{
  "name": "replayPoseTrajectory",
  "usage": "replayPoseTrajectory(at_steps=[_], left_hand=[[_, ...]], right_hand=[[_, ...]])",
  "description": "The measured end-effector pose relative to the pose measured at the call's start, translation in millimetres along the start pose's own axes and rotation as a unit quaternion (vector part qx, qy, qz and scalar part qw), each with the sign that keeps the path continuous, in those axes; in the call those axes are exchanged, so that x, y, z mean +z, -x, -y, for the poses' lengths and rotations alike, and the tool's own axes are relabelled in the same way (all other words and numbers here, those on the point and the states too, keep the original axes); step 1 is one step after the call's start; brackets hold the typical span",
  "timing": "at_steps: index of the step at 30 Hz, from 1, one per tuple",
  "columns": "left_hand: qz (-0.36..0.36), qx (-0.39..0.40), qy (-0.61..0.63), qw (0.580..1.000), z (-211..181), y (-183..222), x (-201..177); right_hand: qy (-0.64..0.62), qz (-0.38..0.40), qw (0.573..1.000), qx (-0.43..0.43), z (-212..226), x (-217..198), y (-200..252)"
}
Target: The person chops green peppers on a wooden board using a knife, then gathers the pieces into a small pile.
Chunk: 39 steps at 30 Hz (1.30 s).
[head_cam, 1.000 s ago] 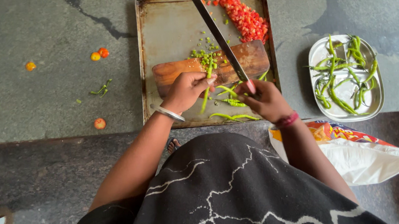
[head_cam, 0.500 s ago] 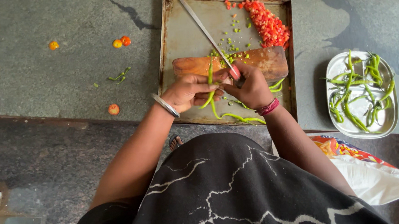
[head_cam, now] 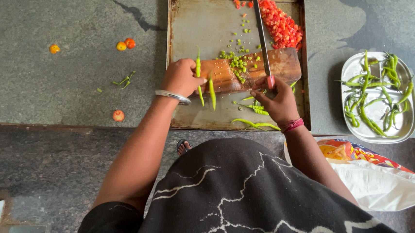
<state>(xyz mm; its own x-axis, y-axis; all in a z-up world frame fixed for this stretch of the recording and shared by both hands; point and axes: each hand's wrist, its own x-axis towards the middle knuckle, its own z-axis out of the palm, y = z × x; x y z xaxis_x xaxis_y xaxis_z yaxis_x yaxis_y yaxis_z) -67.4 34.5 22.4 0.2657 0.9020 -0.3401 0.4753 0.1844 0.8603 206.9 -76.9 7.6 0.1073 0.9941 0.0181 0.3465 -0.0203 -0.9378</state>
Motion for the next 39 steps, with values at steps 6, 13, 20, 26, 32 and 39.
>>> replayPoseTrajectory(at_steps=[6,13,20,26,32,39], left_hand=[[-0.157,0.21,-0.213,0.941,12,1,9],[-0.082,0.24,-0.287,0.924,-23,27,-5],[0.087,0.446,-0.382,0.804,-8,32,58],[-0.004,0.501,-0.346,0.793,4,13,72],[0.02,0.505,-0.366,0.781,-18,-26,7],[0.046,0.476,-0.438,0.761,-16,-49,-30]], right_hand=[[-0.019,-0.004,0.999,0.049,-17,-11,6],[-0.009,-0.017,0.997,0.081,-23,-15,14],[-0.021,-0.007,0.997,0.073,-15,-16,16],[-0.018,-0.02,0.998,0.048,-15,-18,22],[-0.027,-0.024,0.992,0.123,-25,-15,31],[-0.03,-0.017,0.991,0.127,-37,-10,35]])
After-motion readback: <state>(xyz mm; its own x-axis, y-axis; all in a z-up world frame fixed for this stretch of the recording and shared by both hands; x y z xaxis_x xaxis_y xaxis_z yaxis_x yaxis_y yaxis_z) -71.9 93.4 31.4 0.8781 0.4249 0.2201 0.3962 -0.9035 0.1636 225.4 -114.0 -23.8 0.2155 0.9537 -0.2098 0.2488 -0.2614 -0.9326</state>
